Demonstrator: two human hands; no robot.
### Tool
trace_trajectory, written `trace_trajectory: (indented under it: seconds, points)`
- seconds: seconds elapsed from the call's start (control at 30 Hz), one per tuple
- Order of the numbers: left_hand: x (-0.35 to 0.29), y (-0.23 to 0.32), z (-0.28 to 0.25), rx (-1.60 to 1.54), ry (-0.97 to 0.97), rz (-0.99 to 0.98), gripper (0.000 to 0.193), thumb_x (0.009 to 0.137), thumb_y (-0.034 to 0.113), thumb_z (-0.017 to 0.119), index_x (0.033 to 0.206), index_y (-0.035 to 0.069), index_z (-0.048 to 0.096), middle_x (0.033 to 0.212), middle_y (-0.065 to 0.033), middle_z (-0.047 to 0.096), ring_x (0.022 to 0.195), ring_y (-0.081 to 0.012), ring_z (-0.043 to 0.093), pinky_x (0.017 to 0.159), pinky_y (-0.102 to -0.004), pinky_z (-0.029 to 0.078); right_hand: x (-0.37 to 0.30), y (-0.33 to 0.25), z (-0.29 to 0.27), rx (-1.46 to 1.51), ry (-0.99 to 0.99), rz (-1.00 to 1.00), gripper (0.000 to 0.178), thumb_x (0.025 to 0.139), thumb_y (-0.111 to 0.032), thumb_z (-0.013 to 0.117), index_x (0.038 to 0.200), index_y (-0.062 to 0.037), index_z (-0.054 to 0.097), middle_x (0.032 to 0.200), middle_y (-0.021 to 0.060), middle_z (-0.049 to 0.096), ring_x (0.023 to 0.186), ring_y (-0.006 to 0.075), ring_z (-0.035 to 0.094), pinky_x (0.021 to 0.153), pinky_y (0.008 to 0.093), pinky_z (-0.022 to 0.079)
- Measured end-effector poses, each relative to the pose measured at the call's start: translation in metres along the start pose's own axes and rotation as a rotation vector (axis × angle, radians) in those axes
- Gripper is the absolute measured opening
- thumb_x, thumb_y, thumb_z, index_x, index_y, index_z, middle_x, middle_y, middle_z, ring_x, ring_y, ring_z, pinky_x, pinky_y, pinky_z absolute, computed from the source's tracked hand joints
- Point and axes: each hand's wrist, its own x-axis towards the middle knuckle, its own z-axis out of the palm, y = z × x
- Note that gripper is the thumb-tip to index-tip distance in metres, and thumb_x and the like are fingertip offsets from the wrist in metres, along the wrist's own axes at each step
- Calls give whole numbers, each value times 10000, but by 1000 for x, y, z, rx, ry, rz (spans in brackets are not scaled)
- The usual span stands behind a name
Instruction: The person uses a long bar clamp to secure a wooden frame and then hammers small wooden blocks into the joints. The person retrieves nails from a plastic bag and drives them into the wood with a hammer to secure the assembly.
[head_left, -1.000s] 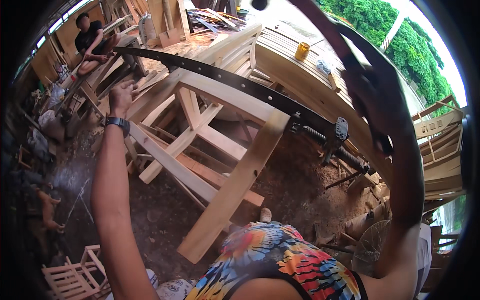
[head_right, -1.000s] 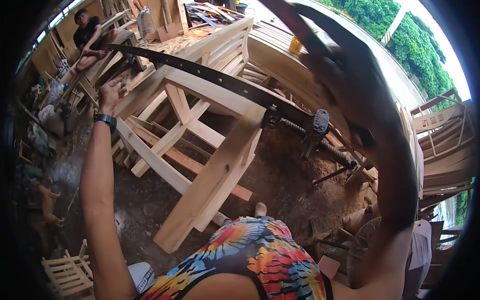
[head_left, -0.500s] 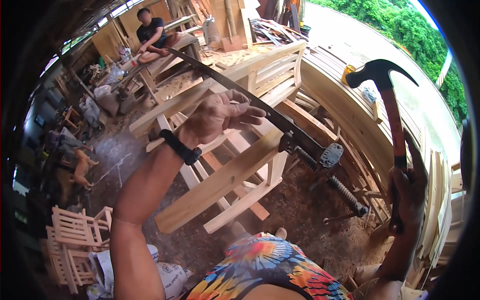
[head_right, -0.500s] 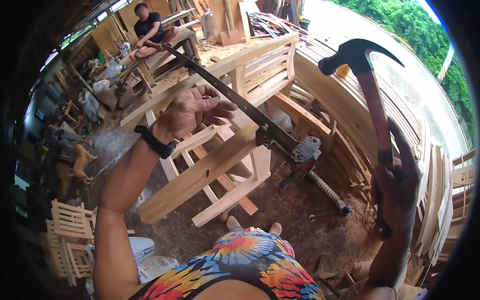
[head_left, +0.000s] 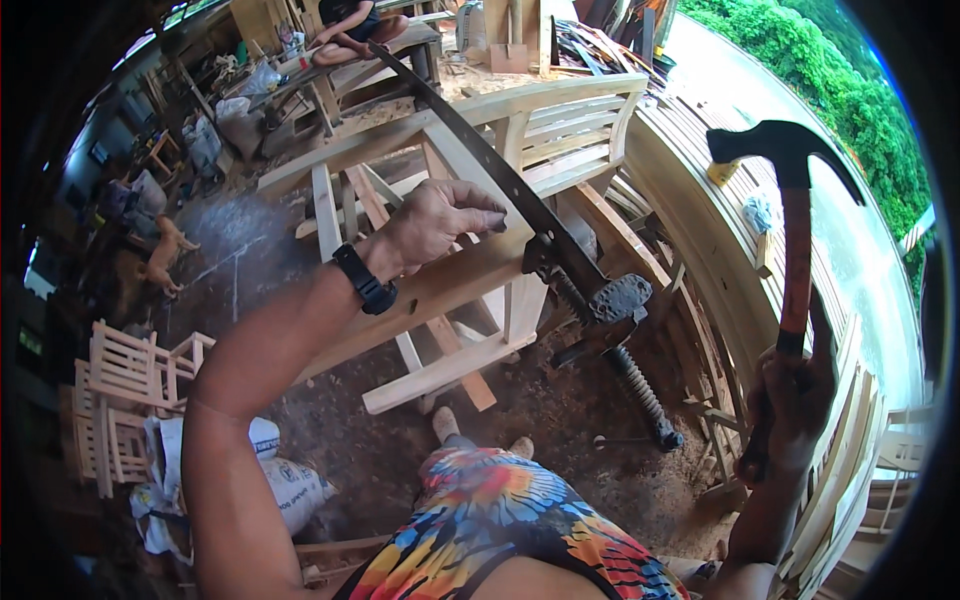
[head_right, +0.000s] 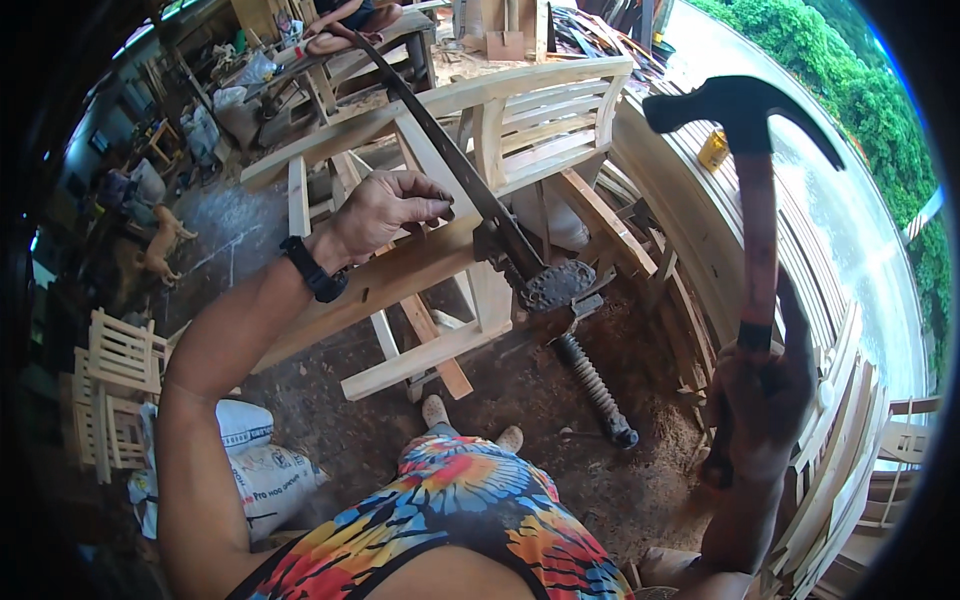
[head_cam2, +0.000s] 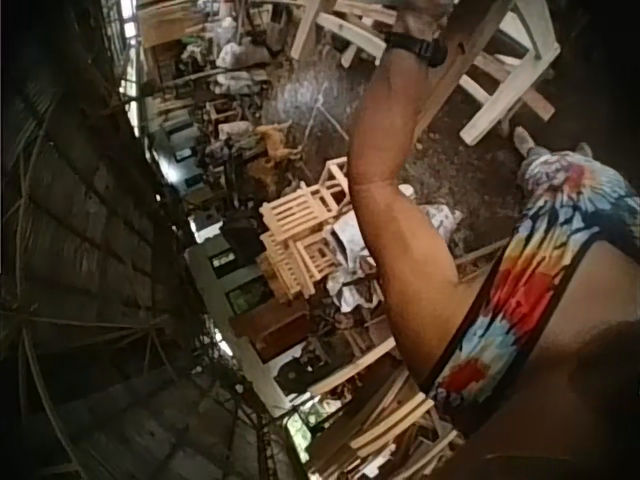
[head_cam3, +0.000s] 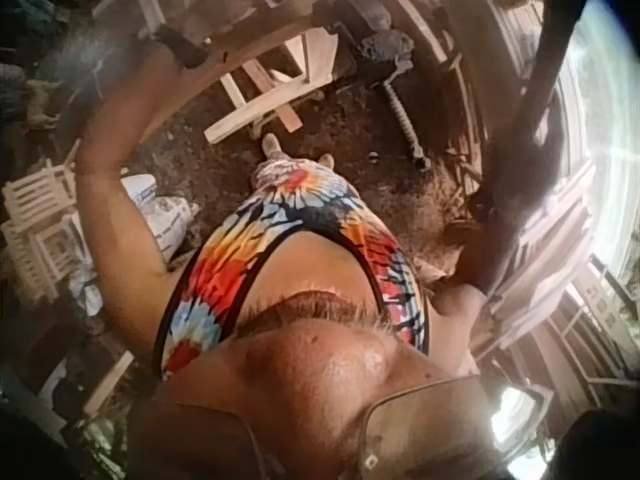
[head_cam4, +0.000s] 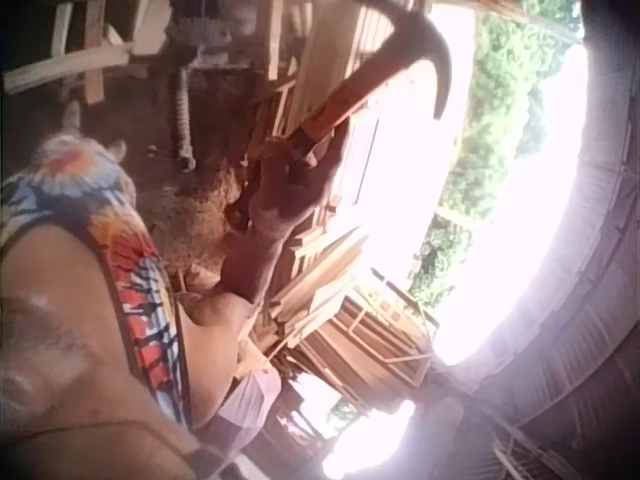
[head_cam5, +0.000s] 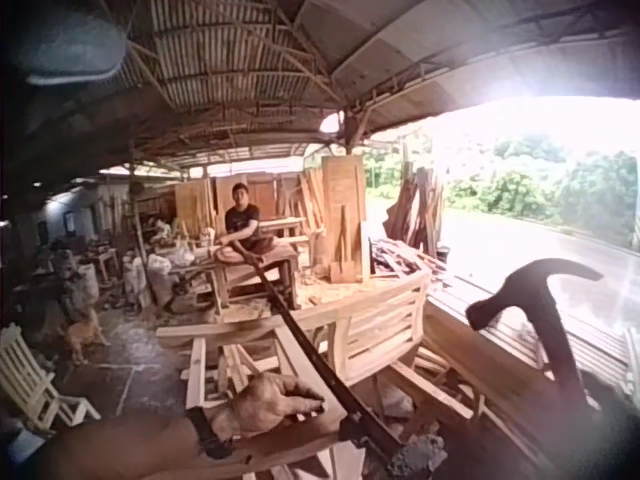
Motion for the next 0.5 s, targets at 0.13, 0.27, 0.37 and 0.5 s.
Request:
trace_trajectory:
  seconds: [0.13, 0.27, 0.37, 0.5]
  points:
    - [3, -5, 3, -53, -44, 32, 164, 964, 124, 716, 1091, 19, 724, 989, -53, 752, 811, -94, 678, 727, -250, 555, 17, 3, -2, 185, -252, 6, 730, 836, -91, 670, 1492, 59, 387, 676, 28, 555, 474, 74, 505, 411, 212, 387]
    - [0, -18, 10, -42, 28, 57, 209, 930, 21, 644, 1123, -16, 714, 1033, -56, 748, 921, -98, 679, 853, -236, 533, 34, -9, 13, 85, -378, 303, 494, 888, -132, 677, 1317, 70, 542, 687, 8, 559, 485, 61, 506, 390, 223, 379]
    - [-3, -17, 11, -82, -11, 27, 200, 914, 2, 654, 1098, -12, 729, 1053, -39, 744, 955, -105, 681, 898, -250, 532, 44, 3, 22, 58, -401, 289, 489, 919, -181, 710, 1312, 63, 552, 686, -18, 547, 501, 42, 506, 419, 219, 377]
    - [-3, -11, 18, -77, -12, -6, 182, 913, -3, 654, 1076, -12, 734, 1052, -34, 744, 951, -103, 680, 901, -256, 534, 77, 9, 28, 121, -448, 245, 488, 917, -168, 711, 1320, 59, 553, 683, -26, 545, 491, 38, 495, 440, 213, 379]
